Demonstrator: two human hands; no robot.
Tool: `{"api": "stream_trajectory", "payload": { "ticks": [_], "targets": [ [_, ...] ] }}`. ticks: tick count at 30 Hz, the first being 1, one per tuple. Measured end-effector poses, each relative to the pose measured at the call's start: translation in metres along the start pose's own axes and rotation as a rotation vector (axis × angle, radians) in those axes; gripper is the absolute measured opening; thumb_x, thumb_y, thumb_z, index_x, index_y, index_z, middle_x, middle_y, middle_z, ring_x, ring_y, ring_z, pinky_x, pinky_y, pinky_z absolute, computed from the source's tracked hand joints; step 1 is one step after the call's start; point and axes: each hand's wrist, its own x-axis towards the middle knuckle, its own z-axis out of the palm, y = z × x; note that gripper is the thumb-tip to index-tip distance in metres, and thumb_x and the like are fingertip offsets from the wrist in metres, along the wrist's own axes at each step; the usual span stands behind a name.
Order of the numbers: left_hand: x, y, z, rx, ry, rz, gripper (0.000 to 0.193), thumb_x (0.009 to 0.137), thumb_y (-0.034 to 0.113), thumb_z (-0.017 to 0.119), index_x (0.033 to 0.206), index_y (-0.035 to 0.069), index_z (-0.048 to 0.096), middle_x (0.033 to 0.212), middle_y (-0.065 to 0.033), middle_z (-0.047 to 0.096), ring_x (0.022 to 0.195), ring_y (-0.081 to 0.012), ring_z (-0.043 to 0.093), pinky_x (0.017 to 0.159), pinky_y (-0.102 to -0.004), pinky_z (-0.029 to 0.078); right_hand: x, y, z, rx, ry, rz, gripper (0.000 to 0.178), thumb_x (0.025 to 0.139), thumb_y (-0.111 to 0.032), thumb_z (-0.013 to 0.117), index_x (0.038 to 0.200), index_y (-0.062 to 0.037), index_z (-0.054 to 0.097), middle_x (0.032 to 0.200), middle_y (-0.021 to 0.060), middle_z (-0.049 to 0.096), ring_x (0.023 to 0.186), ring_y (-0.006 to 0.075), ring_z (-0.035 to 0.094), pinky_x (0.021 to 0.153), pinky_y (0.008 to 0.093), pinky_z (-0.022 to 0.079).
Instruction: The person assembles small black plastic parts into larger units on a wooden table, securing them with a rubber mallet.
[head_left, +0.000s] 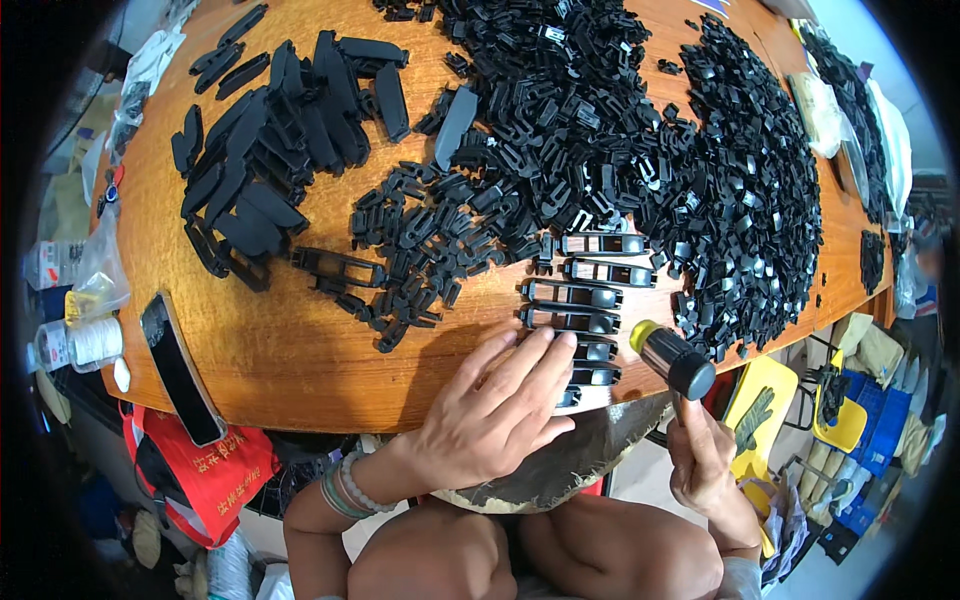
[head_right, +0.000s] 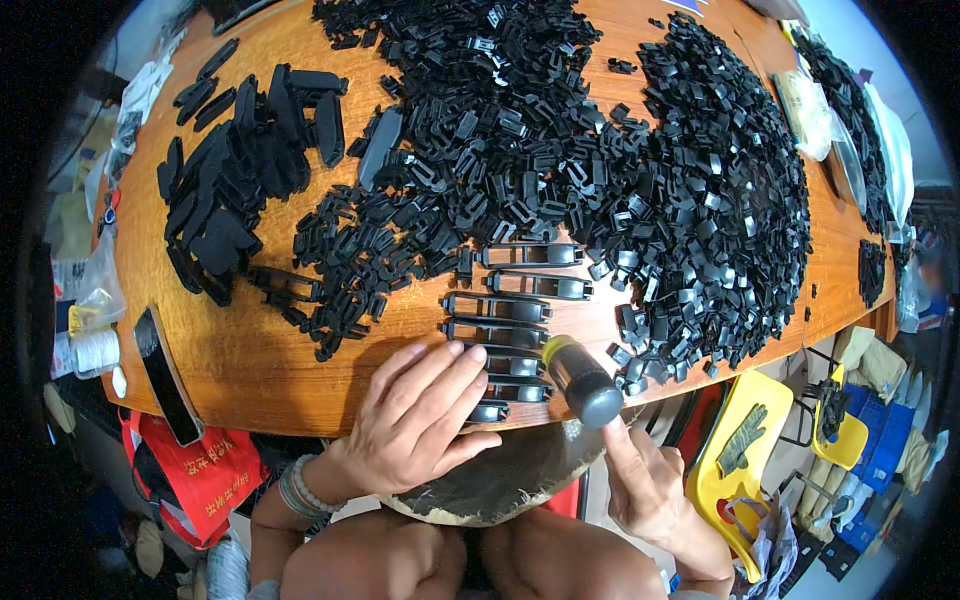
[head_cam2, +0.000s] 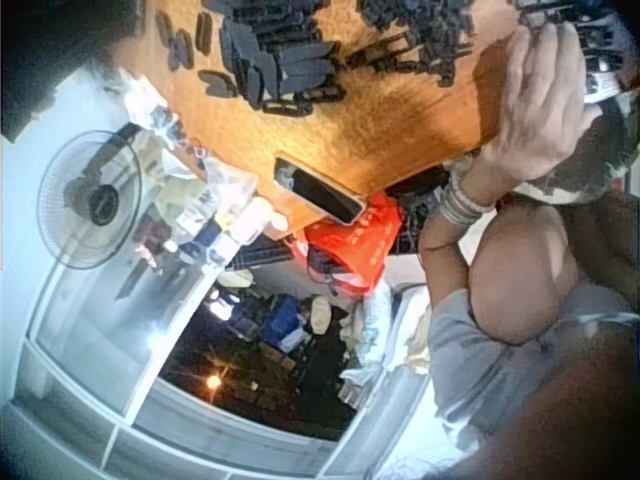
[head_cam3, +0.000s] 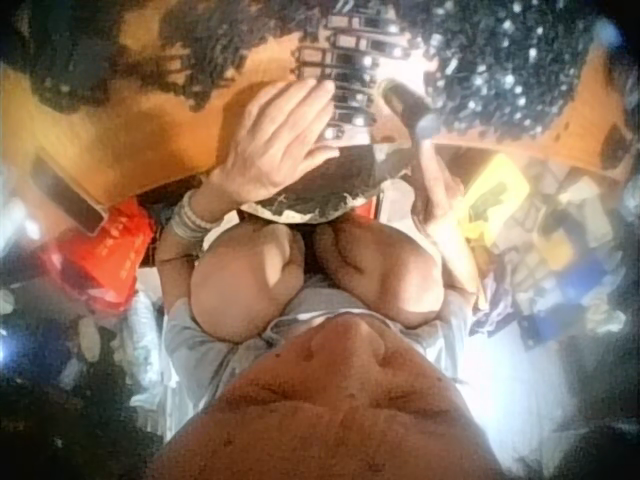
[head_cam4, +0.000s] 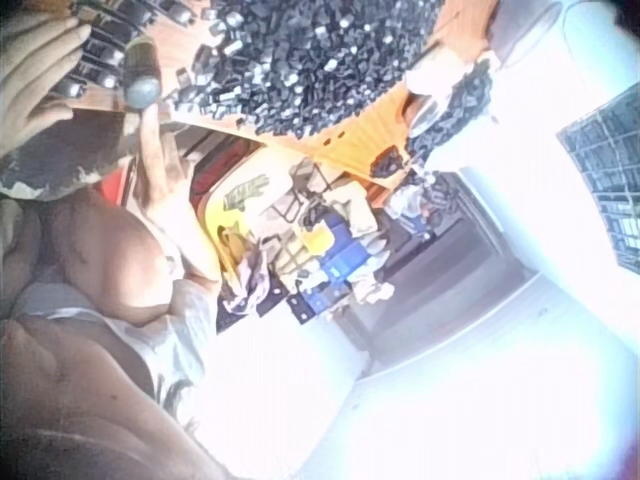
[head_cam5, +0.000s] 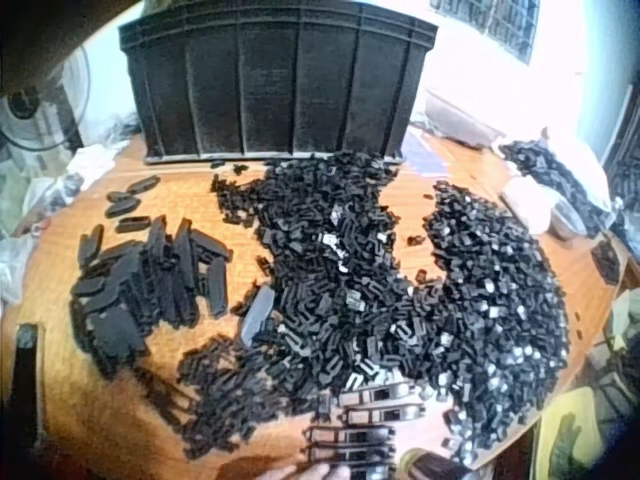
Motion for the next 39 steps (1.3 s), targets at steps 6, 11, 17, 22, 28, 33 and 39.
{"api": "stream_trajectory", "payload": {
  "ticks": [6,11,17,22,28,33,39],
  "targets": [
    [0.007,-0.007,0.004,0.006,-0.096,-0.043,0.058,0.079,0.041,0.068,0.109,-0.007,0.058,0.127,-0.0203,0.053,0.122,-0.032,0.048,0.103,-0.0466,0.034,0.012,0.0,0.002,-0.089,0.073,-0.112,0.071,0.068,0.012,0.058,0.136,0.0039,0.039,0.073,0.0123,0.056,0.05,0.0215,0.052,0.04,0.0314,0.039],
    [0.005,-0.006,0.006,0.128,-0.098,-0.002,0.057,0.08,0.041,0.066,0.11,-0.006,0.059,0.128,-0.0188,0.053,0.122,-0.0302,0.048,0.104,-0.0469,0.033,0.005,0.002,0.007,-0.046,0.064,-0.197,0.07,0.064,0.009,0.059,0.133,0.0021,0.045,0.07,0.0102,0.052,0.045,0.0194,0.048,0.036,0.0307,0.04],
    [0.006,-0.008,0.007,0.135,-0.102,-0.002,0.058,0.08,0.042,0.066,0.111,-0.006,0.058,0.127,-0.0182,0.054,0.122,-0.0307,0.048,0.104,-0.0472,0.033,0.005,0.003,0.008,-0.008,-0.055,-0.083,0.068,0.067,0.01,0.059,0.133,0.0025,0.043,0.072,0.011,0.054,0.046,0.0225,0.05,0.038,0.0335,0.041],
    [0.006,-0.008,0.006,0.097,-0.08,0.0,0.06,0.08,0.042,0.06,0.113,-0.008,0.059,0.129,-0.0198,0.05,0.127,-0.0311,0.042,0.108,-0.0469,0.029,-0.006,0.002,0.004,0.028,0.059,-0.051,0.048,0.086,0.008,0.045,0.134,0.0024,0.043,0.066,0.0086,0.056,0.047,0.0158,0.052,0.042,0.0284,0.04],
    [0.009,-0.008,0.007,0.034,-0.126,-0.064,0.067,0.079,0.048,0.059,0.119,-0.007,0.055,0.136,-0.0205,0.045,0.13,-0.0321,0.038,0.109,-0.0477,0.027,0.014,-0.007,-0.006,-0.029,0.007,0.073,0.052,0.084,0.011,0.046,0.135,0.0026,0.042,0.065,0.0122,0.054,0.047,0.0194,0.053,0.043,0.0308,0.042],
    [0.008,-0.007,0.008,0.062,-0.125,-0.055,0.072,0.084,0.055,0.05,0.118,-0.008,0.055,0.134,-0.0201,0.047,0.13,-0.0317,0.038,0.11,-0.0467,0.027,0.019,-0.005,-0.016,-0.148,0.034,-0.12,0.07,0.067,0.011,0.057,0.135,0.0063,0.041,0.068,0.0082,0.051,0.043,0.0184,0.046,0.037,0.0324,0.038],
    [0.011,-0.008,0.008,0.034,-0.1,-0.063,0.082,0.077,0.063,0.058,0.118,-0.007,0.053,0.131,-0.0212,0.05,0.126,-0.0331,0.045,0.107,-0.0486,0.027,0.024,-0.002,-0.014,-0.122,-0.148,-0.028,0.074,0.067,0.009,0.058,0.138,0.0022,0.038,0.073,0.0087,0.052,0.046,0.0188,0.049,0.038,0.0323,0.04]
  ]
}}
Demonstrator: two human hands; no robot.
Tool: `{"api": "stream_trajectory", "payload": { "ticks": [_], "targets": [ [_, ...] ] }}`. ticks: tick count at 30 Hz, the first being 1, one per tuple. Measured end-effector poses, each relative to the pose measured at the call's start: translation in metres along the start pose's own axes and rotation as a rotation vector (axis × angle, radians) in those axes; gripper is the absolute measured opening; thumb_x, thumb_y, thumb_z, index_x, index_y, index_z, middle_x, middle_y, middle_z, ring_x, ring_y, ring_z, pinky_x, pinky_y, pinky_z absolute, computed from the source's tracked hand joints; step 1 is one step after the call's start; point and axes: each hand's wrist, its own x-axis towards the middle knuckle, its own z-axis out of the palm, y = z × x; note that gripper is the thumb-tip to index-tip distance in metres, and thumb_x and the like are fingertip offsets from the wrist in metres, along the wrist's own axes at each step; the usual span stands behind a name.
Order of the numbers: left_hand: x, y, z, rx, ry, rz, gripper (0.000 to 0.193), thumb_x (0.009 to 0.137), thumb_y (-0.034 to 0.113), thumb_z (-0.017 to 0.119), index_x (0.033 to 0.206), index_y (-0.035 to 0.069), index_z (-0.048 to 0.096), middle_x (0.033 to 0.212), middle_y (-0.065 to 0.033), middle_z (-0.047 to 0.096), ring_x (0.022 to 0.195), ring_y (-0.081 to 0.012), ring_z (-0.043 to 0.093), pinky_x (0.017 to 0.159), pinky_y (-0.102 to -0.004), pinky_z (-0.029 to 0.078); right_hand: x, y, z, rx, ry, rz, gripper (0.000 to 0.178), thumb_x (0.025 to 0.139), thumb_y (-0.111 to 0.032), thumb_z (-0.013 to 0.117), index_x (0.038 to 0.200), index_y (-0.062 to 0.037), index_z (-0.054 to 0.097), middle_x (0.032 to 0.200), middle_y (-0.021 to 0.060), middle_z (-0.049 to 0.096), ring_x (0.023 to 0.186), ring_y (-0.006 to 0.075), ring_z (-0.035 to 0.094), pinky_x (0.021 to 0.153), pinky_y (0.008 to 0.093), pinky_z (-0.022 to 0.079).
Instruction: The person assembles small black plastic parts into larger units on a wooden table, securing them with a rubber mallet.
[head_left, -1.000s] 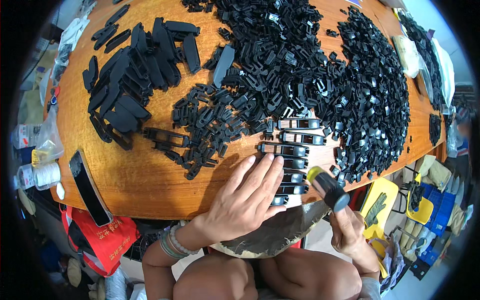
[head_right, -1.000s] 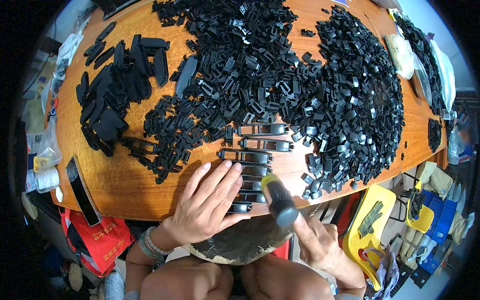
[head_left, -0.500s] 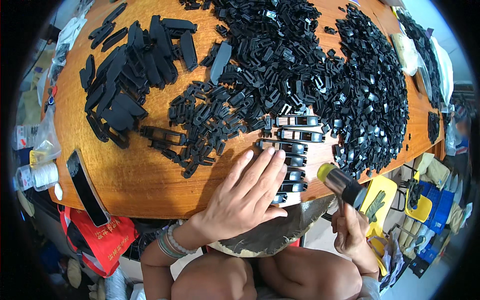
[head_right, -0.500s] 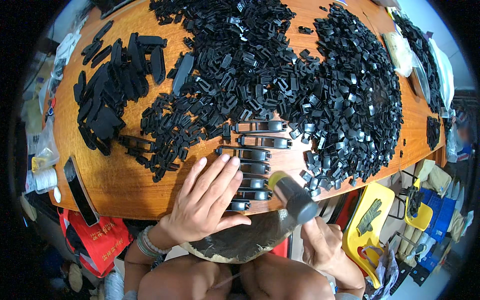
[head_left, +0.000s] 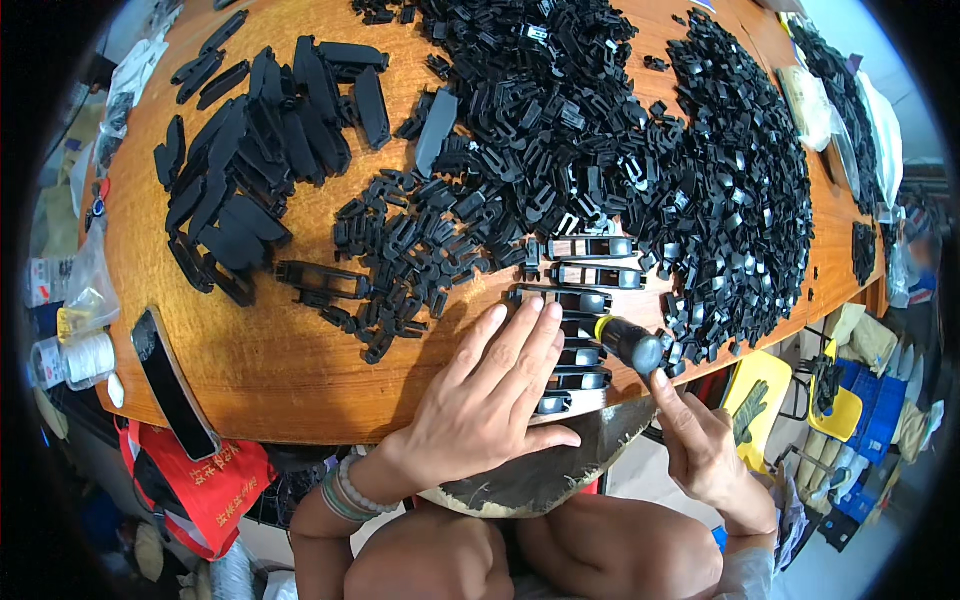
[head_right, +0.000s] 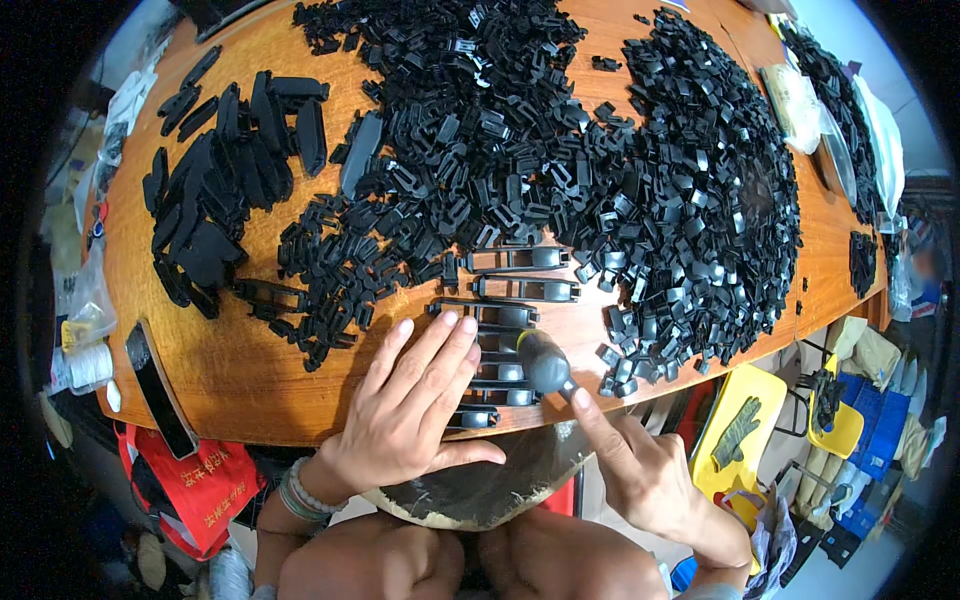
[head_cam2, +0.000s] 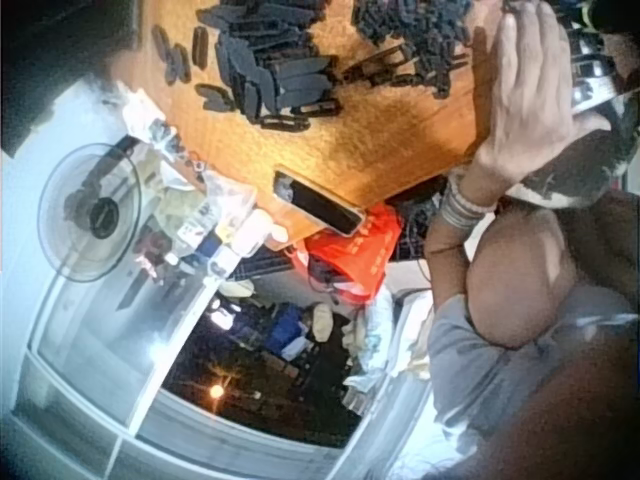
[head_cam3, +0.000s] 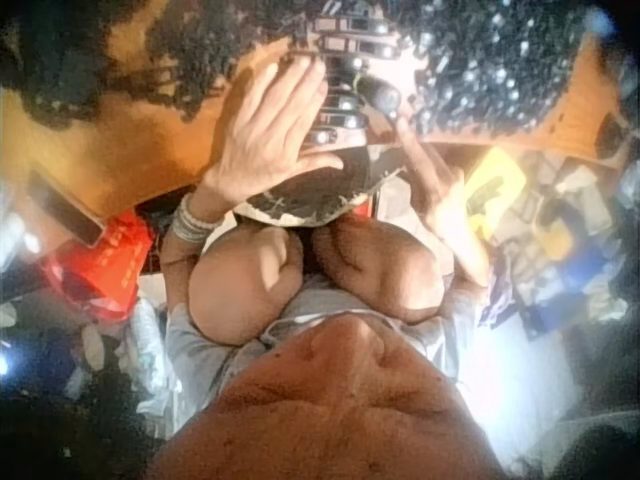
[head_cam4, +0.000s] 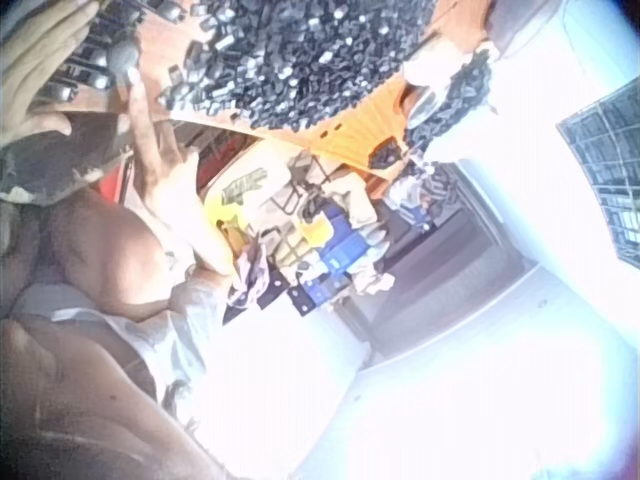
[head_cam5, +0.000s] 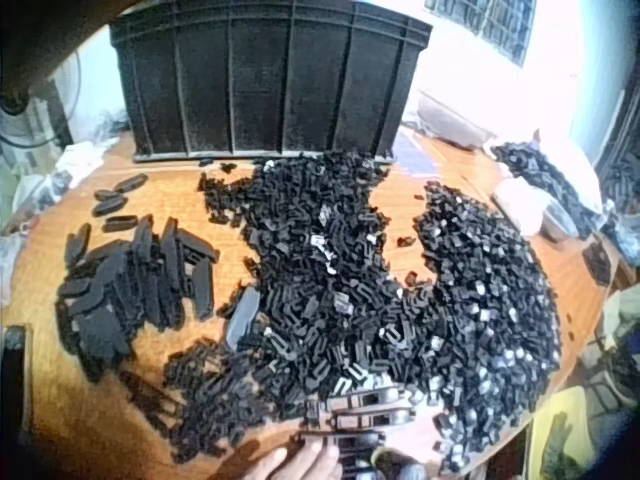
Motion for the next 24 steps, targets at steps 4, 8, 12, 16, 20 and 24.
{"api": "stream_trajectory", "payload": {
  "ticks": [4,8,12,16,20,24],
  "targets": [
    [0.0,0.0,-0.004,-0.067,-0.007,0.01,0.082,0.082,0.063,0.05,0.121,-0.009,0.051,0.134,-0.0228,0.046,0.129,-0.0337,0.041,0.109,-0.0471,0.025,0.002,-0.003,-0.006,0.032,0.056,0.001,0.074,0.068,0.01,0.059,0.138,0.0022,0.037,0.07,0.0085,0.051,0.046,0.0204,0.049,0.039,0.0331,0.04],
    [0.003,-0.001,-0.006,-0.13,-0.037,-0.017,0.086,0.084,0.063,0.044,0.128,-0.01,0.044,0.138,-0.0255,0.04,0.133,-0.0359,0.035,0.111,-0.0474,0.022,0.003,-0.004,-0.009,-0.015,0.12,-0.025,0.072,0.068,0.01,0.059,0.136,0.0043,0.039,0.069,0.0078,0.051,0.047,0.019,0.047,0.039,0.0326,0.038],
    [0.006,-0.003,-0.005,-0.152,-0.056,-0.016,0.09,0.083,0.064,0.044,0.13,-0.012,0.04,0.138,-0.0276,0.038,0.133,-0.0382,0.033,0.111,-0.0491,0.022,0.009,0.002,-0.001,-0.048,0.123,-0.042,0.072,0.068,0.009,0.06,0.137,0.0036,0.039,0.071,0.0074,0.051,0.047,0.0189,0.048,0.039,0.0321,0.037],
    [0.004,-0.005,-0.007,-0.139,-0.077,-0.012,0.091,0.083,0.065,0.044,0.13,-0.013,0.039,0.138,-0.028,0.038,0.133,-0.0387,0.033,0.111,-0.0497,0.022,0.014,0.007,0.001,0.007,0.038,0.033,0.071,0.07,0.008,0.06,0.138,0.0011,0.039,0.071,0.009,0.052,0.05,0.0217,0.053,0.043,0.0338,0.042],
    [0.006,-0.006,-0.007,-0.148,-0.075,-0.012,0.09,0.083,0.064,0.044,0.13,-0.013,0.04,0.138,-0.0277,0.038,0.133,-0.0386,0.033,0.11,-0.0498,0.022,0.011,0.005,-0.002,0.072,0.142,0.073,0.066,0.074,0.01,0.059,0.137,0.001,0.041,0.082,0.0169,0.06,0.057,0.0277,0.059,0.048,0.0338,0.047],
    [0.018,0.001,-0.014,-0.147,-0.09,-0.006,0.088,0.083,0.064,0.046,0.13,-0.01,0.042,0.138,-0.0266,0.039,0.133,-0.0376,0.034,0.109,-0.0499,0.023,0.003,0.006,-0.007,0.121,0.222,0.193,0.06,0.079,0.013,0.056,0.136,0.0007,0.042,0.092,0.0239,0.063,0.071,0.0326,0.065,0.059,0.034,0.052]
  ]
}}
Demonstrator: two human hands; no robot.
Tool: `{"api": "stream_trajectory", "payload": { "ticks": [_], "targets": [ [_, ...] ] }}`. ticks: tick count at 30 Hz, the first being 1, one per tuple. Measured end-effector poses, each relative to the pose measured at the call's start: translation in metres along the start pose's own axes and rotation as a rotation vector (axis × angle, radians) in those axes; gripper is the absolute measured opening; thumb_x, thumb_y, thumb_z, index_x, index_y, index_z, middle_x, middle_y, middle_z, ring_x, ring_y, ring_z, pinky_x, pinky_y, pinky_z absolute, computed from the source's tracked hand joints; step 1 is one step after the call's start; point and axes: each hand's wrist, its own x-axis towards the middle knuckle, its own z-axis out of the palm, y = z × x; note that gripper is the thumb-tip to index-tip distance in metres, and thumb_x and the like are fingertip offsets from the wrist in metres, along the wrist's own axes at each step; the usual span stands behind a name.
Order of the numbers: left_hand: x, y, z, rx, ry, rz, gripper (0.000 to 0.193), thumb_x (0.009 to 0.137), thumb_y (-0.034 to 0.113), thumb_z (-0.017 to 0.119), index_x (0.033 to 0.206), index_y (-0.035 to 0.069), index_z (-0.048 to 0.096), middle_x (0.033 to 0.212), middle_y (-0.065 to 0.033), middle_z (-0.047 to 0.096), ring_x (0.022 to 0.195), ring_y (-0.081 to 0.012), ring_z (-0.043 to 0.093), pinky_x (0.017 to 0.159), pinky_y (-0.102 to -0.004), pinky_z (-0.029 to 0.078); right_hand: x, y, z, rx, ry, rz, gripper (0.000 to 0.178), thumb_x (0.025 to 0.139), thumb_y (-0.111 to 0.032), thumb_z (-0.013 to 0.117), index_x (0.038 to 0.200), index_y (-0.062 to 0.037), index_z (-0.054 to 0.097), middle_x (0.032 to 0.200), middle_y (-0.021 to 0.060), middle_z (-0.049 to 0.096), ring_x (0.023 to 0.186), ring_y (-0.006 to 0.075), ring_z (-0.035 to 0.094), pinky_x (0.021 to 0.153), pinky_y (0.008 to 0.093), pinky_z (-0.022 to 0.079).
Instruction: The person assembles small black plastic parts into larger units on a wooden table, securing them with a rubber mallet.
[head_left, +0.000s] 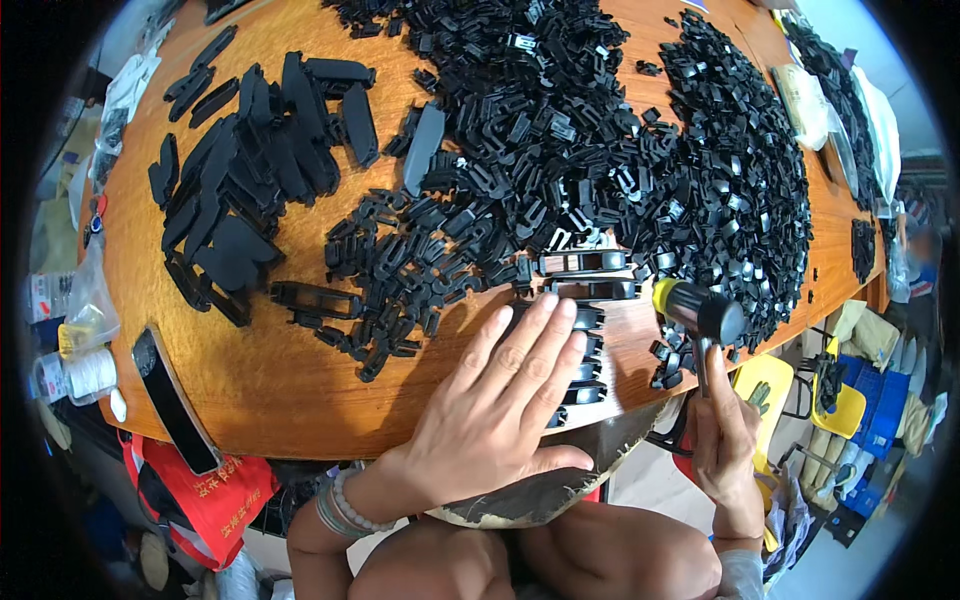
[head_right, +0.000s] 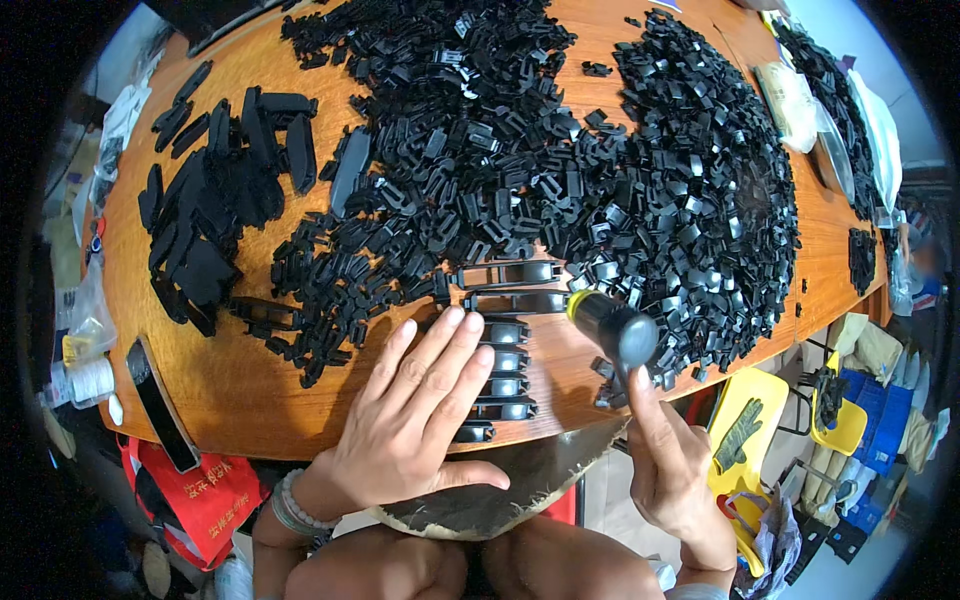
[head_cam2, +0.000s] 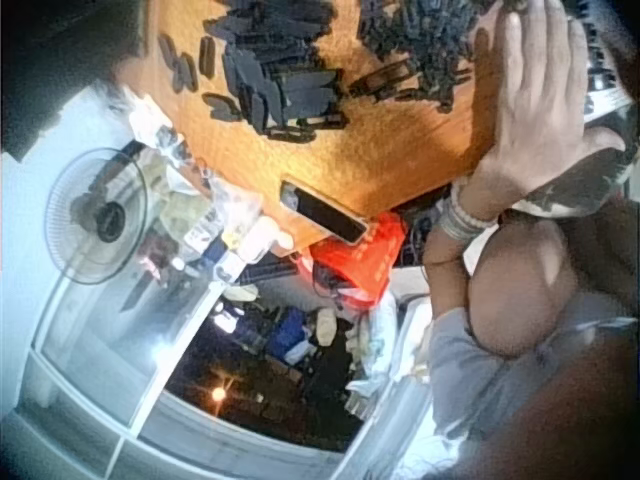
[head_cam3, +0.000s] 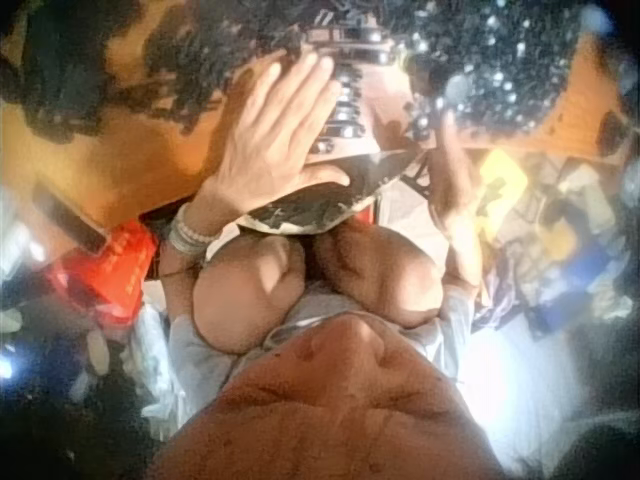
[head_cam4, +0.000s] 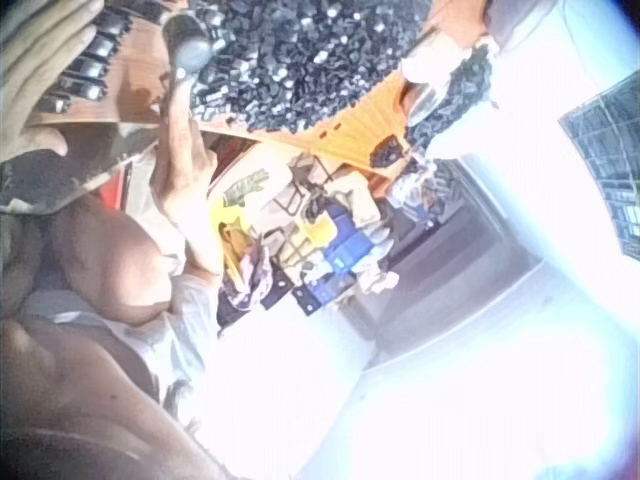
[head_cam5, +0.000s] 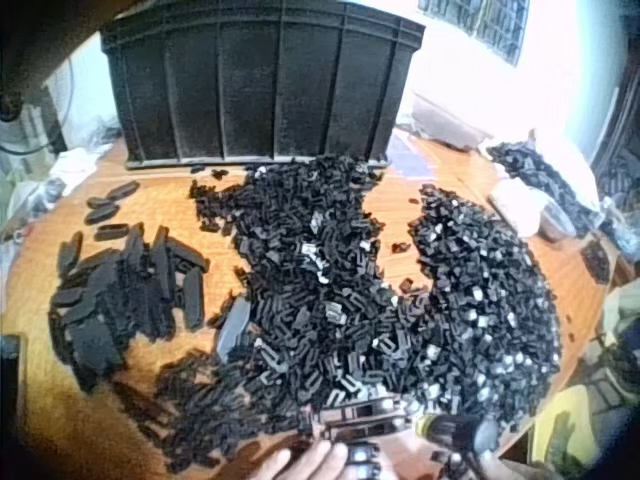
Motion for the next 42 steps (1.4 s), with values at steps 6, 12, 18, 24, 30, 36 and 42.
{"api": "stream_trajectory", "payload": {
  "ticks": [6,12,18,24,30,36,42],
  "targets": [
    [0.02,-0.003,0.003,0.022,-0.046,-0.001,0.086,0.076,0.058,0.059,0.128,-0.009,0.044,0.137,-0.0257,0.04,0.131,-0.037,0.036,0.108,-0.0488,0.027,0.006,-0.001,-0.001,-0.059,0.001,-0.007,0.063,0.079,0.011,0.056,0.138,-0.0014,0.04,0.075,0.0151,0.058,0.055,0.028,0.056,0.051,0.0366,0.046],
    [0.024,-0.002,0.001,0.021,-0.035,0.018,0.087,0.074,0.058,0.06,0.127,-0.01,0.045,0.136,-0.0259,0.041,0.13,-0.0372,0.037,0.107,-0.048,0.03,0.01,-0.002,-0.006,-0.13,-0.157,0.043,0.069,0.073,0.011,0.056,0.139,-0.0032,0.04,0.076,0.0129,0.057,0.055,0.0263,0.056,0.049,0.0361,0.045],
    [0.024,-0.004,0.001,0.025,-0.019,0.015,0.087,0.075,0.059,0.06,0.127,-0.01,0.046,0.135,-0.0261,0.042,0.129,-0.0379,0.039,0.107,-0.0493,0.029,0.014,0.002,-0.008,0.026,-0.02,0.027,0.062,0.081,0.012,0.053,0.139,-0.0043,0.04,0.082,0.0191,0.062,0.059,0.0296,0.06,0.055,0.0355,0.049],
    [0.03,-0.006,-0.002,0.039,-0.004,0.032,0.087,0.077,0.058,0.058,0.128,-0.01,0.043,0.137,-0.0268,0.039,0.13,-0.0389,0.037,0.108,-0.0507,0.027,0.019,-0.002,-0.009,0.005,0.007,0.024,0.061,0.081,0.012,0.054,0.139,-0.0041,0.04,0.081,0.0197,0.062,0.059,0.0288,0.06,0.056,0.0353,0.048],
    [0.03,-0.011,0.002,0.03,-0.027,0.0,0.088,0.078,0.059,0.057,0.129,-0.011,0.041,0.138,-0.0273,0.038,0.131,-0.0398,0.034,0.108,-0.0511,0.026,0.033,0.002,0.005,-0.04,0.004,-0.078,0.064,0.078,0.011,0.055,0.139,-0.0033,0.041,0.07,0.015,0.056,0.052,0.0241,0.054,0.054,0.0353,0.047],
    [0.033,-0.008,0.0,0.018,-0.016,0.008,0.088,0.078,0.059,0.057,0.128,-0.012,0.041,0.138,-0.028,0.038,0.131,-0.0405,0.034,0.108,-0.0515,0.026,0.033,0.002,0.005,-0.133,-0.041,-0.067,0.065,0.076,0.012,0.053,0.139,-0.0021,0.04,0.066,0.0102,0.052,0.049,0.0206,0.052,0.05,0.0343,0.046],
    [0.032,-0.009,0.002,0.04,-0.027,0.011,0.088,0.079,0.059,0.057,0.127,-0.013,0.042,0.138,-0.0286,0.037,0.131,-0.0406,0.034,0.109,-0.051,0.025,0.017,0.008,-0.005,0.043,0.11,0.004,0.056,0.084,0.012,0.046,0.139,0.0017,0.037,0.117,0.0281,0.057,0.064,0.0216,0.064,0.058,0.0311,0.051]
  ]
}}
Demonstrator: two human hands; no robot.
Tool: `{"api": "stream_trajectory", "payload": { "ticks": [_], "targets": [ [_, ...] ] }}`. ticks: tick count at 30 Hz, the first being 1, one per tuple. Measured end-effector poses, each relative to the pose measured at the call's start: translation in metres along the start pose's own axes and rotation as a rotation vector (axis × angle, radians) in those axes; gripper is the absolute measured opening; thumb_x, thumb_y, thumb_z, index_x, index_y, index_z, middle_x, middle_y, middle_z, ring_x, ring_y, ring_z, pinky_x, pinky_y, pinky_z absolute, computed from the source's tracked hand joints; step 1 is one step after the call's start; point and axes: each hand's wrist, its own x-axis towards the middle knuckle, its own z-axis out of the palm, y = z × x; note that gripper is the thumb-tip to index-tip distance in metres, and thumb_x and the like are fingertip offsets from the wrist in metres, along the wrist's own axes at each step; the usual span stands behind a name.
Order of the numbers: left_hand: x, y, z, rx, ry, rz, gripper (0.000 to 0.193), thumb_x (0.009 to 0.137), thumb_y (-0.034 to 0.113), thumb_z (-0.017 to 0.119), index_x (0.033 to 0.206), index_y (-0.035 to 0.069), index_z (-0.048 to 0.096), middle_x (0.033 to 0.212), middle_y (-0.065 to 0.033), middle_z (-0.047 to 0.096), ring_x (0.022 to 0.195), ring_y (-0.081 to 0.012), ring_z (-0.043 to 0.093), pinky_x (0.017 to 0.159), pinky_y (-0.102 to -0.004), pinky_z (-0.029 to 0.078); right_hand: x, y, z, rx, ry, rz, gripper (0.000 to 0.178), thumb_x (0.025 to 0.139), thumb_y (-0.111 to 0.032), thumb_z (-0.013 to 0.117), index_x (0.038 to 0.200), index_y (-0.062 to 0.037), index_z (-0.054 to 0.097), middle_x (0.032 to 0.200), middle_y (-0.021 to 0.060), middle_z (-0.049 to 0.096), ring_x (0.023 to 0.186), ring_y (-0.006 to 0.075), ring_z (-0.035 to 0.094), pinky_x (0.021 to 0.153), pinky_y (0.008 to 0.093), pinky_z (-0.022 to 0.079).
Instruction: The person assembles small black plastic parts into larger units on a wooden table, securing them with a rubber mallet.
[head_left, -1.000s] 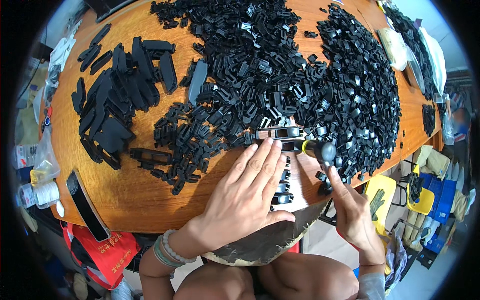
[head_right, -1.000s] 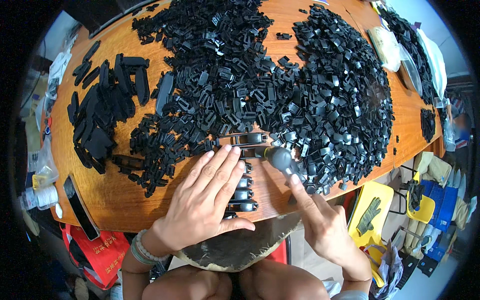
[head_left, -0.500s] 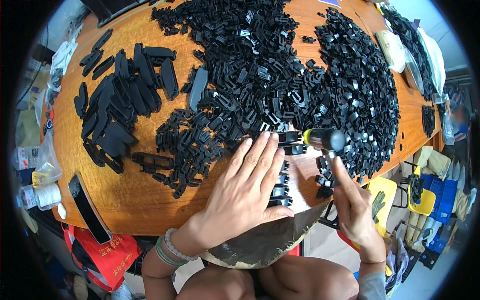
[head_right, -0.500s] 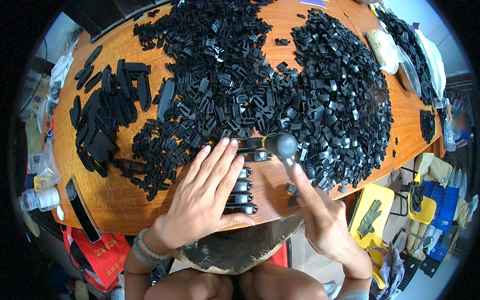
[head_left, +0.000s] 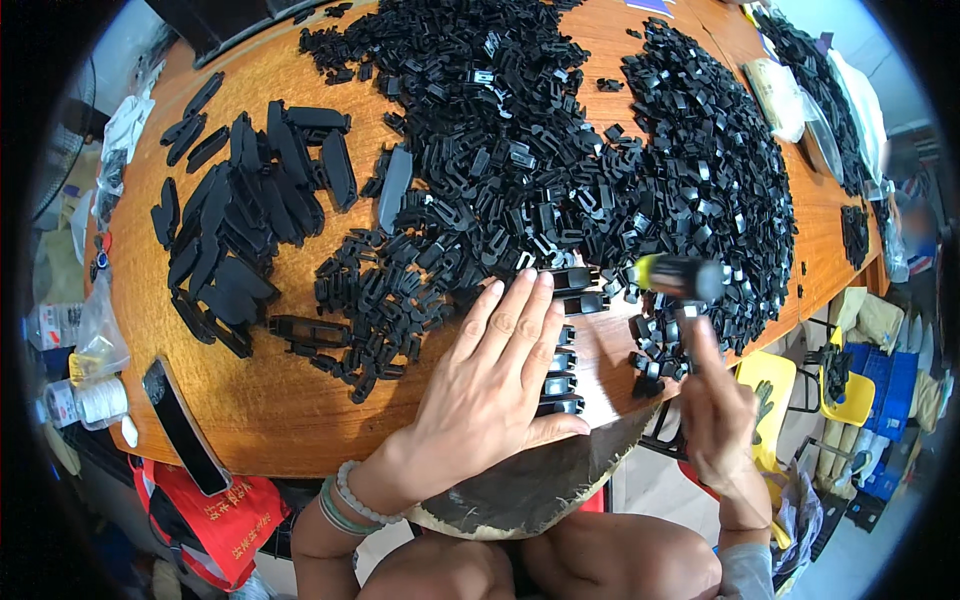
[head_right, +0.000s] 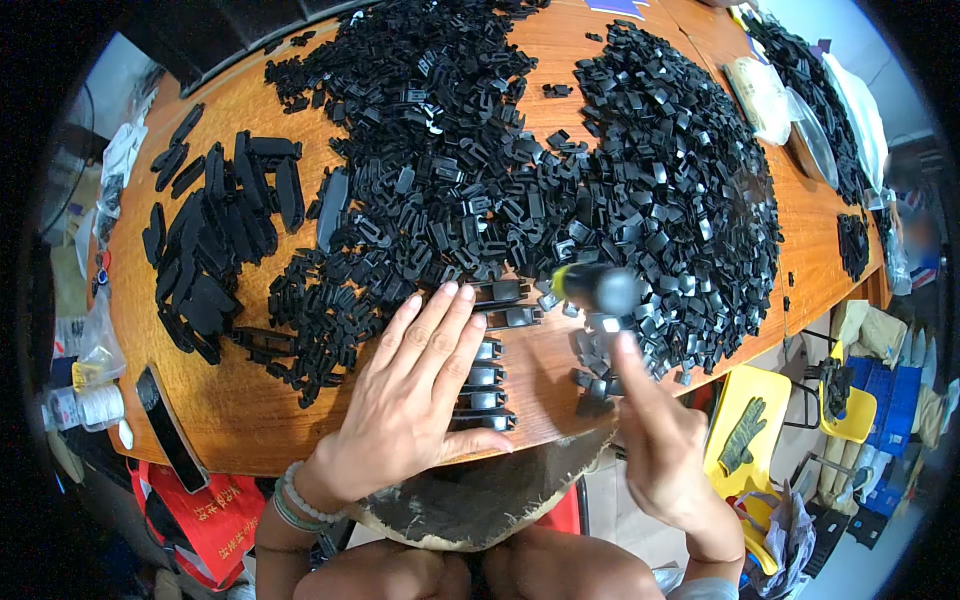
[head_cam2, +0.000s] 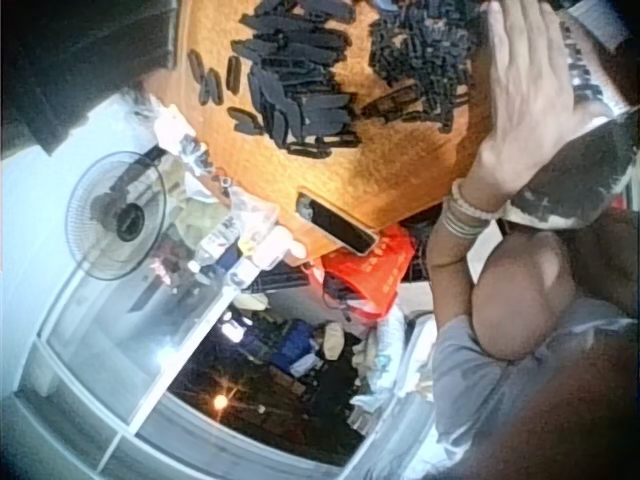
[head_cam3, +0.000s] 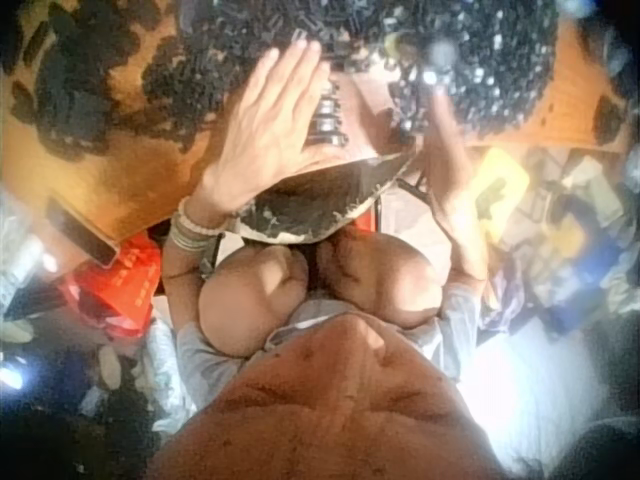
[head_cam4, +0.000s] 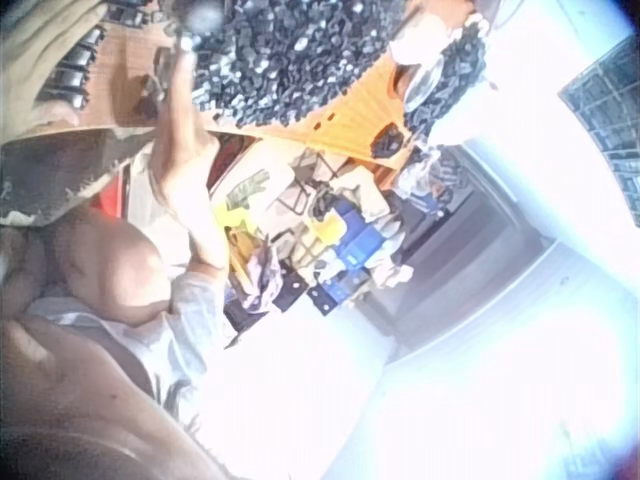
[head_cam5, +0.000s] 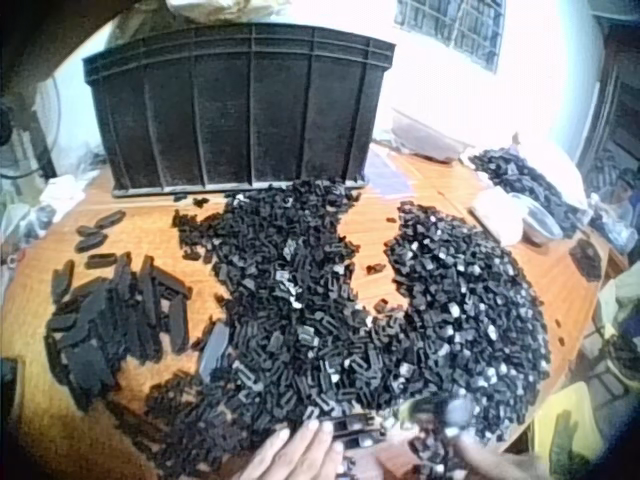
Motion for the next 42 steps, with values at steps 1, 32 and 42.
{"api": "stream_trajectory", "payload": {
  "ticks": [1,32,42],
  "targets": [
    [-0.001,0.0,0.0,0.003,0.001,-0.001,0.088,0.079,0.059,0.056,0.128,-0.012,0.041,0.138,-0.0285,0.037,0.132,-0.0404,0.033,0.109,-0.0511,0.025,-0.011,0.001,-0.005,0.047,0.012,0.11,0.054,0.086,0.011,0.044,0.139,0.0033,0.036,0.125,0.0293,0.052,0.065,0.0189,0.065,0.057,0.0299,0.051],
    [-0.058,0.012,-0.011,0.2,0.23,-0.084,0.047,0.095,0.032,0.048,0.12,-0.008,0.049,0.125,-0.0236,0.053,0.119,-0.0408,0.048,0.1,-0.0524,0.036,-0.027,0.359,-0.16,-0.505,0.67,0.699,0.036,0.082,-0.024,0.064,0.115,-0.0089,0.064,0.087,0.0179,0.069,0.081,0.0237,0.067,0.074,0.0346,0.049],
    [-0.074,0.005,-0.014,0.203,0.31,-0.142,0.031,0.092,0.016,0.047,0.108,-0.009,0.058,0.113,-0.0211,0.06,0.107,-0.0388,0.056,0.093,-0.0465,0.044,0.041,0.093,-0.043,-0.092,0.343,-0.06,0.035,0.08,0.009,0.055,0.112,-0.0034,0.061,0.109,0.0108,0.063,0.092,0.0211,0.059,0.074,0.03,0.046]
  ]
}}
